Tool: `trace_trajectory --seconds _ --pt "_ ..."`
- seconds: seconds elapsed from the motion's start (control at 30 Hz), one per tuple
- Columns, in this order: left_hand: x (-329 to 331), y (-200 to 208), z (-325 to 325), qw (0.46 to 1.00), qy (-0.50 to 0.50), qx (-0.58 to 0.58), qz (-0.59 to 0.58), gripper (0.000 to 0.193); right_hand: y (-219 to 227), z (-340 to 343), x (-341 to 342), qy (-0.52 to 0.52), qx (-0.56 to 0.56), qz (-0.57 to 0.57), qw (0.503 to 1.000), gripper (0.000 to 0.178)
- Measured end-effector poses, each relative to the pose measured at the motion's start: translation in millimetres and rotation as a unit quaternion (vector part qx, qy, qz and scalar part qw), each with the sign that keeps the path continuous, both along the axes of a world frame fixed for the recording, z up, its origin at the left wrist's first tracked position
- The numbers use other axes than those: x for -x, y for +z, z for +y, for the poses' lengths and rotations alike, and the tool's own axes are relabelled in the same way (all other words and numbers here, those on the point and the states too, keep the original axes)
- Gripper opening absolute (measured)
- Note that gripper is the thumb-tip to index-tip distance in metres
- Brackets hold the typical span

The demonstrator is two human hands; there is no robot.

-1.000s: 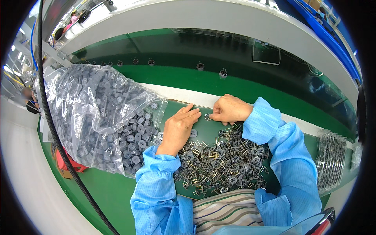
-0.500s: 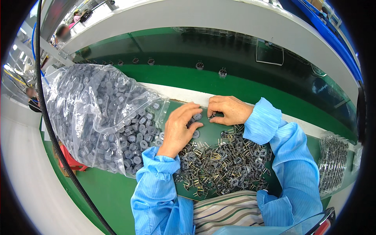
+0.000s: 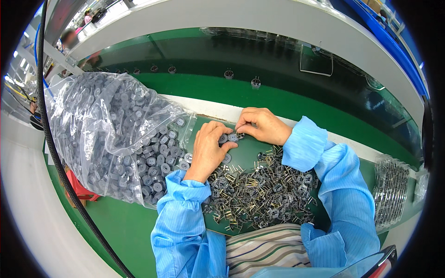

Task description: The person assembles small plastic caps onto electronic pins by hand at a manufacturing workbench.

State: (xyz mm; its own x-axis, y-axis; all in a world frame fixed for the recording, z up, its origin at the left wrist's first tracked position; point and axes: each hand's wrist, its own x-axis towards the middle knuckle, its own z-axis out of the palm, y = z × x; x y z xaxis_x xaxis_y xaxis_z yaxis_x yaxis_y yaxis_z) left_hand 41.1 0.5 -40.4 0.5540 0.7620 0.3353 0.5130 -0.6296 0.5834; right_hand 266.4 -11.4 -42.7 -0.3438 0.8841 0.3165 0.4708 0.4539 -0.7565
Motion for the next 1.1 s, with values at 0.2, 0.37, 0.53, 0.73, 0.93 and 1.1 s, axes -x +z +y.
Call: trace_trajectory --seconds 0.2,0.37,0.53,0.73,0.93,1.1 --pt "-2 -1 -1 1.000 0.016 0.018 0.012 0.036 -4 -2 10 -0.008 -0.012 -0.020 1.000 0.013" --pt "-1 1 -2 0.999 0.015 0.034 0.009 0.036 5 -6 12 0.011 -0.127 -0.107 0.986 0.013" --pt "2 7 -2 1.000 0.013 -0.012 0.005 0.038 2 -10 16 0.001 -0.074 -0.118 0.990 0.021" --pt "5 13 -2 0.992 0.056 0.107 0.043 0.036 2 -6 6 0.043 0.005 -0.073 0.996 0.030" --pt "1 7 -2 0.994 0.008 0.111 -0.001 0.032 9 5 -9 0.105 0.043 -0.066 0.991 0.031" --pt "3 2 -3 0.996 -0.043 0.081 -0.005 0.032 20 11 -18 0.140 0.098 -0.086 0.981 0.032"
